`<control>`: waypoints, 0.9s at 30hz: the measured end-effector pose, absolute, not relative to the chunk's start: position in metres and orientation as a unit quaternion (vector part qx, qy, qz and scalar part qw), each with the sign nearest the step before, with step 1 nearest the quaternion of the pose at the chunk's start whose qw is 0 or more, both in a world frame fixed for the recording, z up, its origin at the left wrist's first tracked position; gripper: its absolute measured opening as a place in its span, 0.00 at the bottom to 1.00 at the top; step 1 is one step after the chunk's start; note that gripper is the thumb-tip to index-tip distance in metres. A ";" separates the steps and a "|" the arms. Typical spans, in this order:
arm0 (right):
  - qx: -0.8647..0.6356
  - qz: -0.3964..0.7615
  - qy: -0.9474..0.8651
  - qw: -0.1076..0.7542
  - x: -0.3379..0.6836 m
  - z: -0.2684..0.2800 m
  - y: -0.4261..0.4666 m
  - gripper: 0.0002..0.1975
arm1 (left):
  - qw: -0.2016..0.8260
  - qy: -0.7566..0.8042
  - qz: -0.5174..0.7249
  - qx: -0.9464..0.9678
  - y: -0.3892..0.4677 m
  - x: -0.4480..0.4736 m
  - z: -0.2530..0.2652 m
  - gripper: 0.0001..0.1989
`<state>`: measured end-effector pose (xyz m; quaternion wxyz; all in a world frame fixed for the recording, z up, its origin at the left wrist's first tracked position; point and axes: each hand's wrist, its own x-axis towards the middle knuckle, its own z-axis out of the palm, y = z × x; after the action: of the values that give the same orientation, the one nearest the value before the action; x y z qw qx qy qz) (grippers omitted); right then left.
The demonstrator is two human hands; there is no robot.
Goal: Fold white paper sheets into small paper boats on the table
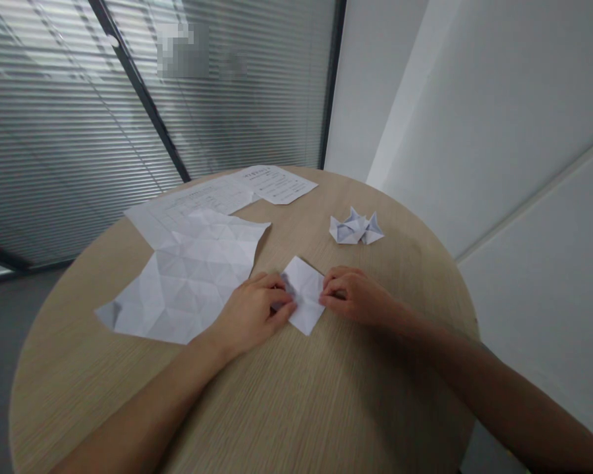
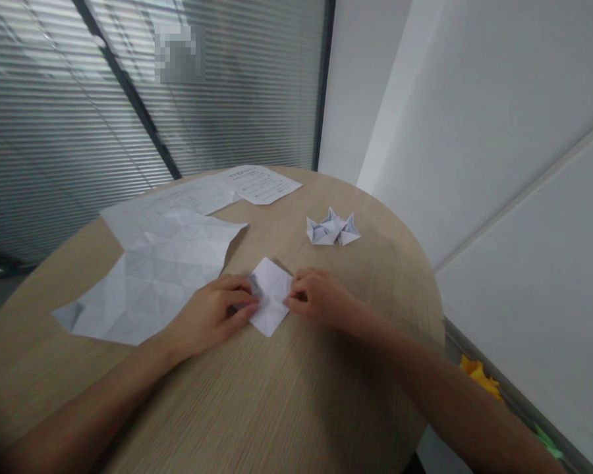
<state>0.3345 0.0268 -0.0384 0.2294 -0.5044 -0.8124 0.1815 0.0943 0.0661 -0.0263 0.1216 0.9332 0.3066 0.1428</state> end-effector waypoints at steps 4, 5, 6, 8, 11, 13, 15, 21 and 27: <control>-0.554 0.179 -0.773 0.252 0.332 -0.043 0.030 0.14 | 0.098 0.369 0.163 0.910 0.070 0.095 -0.036 0.10; -0.561 0.181 -0.766 0.257 0.331 -0.045 0.031 0.20 | 0.096 0.385 0.169 0.903 0.071 0.096 -0.039 0.14; -0.566 0.183 -0.761 0.259 0.331 -0.045 0.031 0.25 | 0.097 0.397 0.174 0.896 0.071 0.097 -0.041 0.19; -0.569 0.186 -0.757 0.262 0.330 -0.046 0.031 0.28 | 0.102 0.410 0.180 0.888 0.071 0.098 -0.043 0.26; -0.575 0.184 -0.749 0.273 0.329 -0.045 0.030 0.26 | 0.101 0.414 0.186 0.886 0.070 0.099 -0.042 0.30; -0.578 0.184 -0.746 0.274 0.329 -0.045 0.030 0.21 | 0.102 0.416 0.194 0.882 0.069 0.099 -0.041 0.31; -0.572 0.175 -0.759 0.258 0.329 -0.045 0.031 0.12 | 0.118 0.414 0.193 0.882 0.068 0.100 -0.040 0.30; -0.551 0.140 -0.785 0.246 0.329 -0.046 0.033 0.05 | 0.126 0.385 0.188 0.895 0.069 0.100 -0.038 0.10; -0.531 0.240 -0.679 0.446 0.331 -0.046 0.031 0.05 | 0.214 0.404 0.277 0.845 0.060 0.100 -0.027 0.09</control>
<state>0.3315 0.0312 -0.0464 0.4464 -0.5310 -0.6789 0.2404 0.1003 0.0604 -0.0268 0.2139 0.8453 0.4037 0.2770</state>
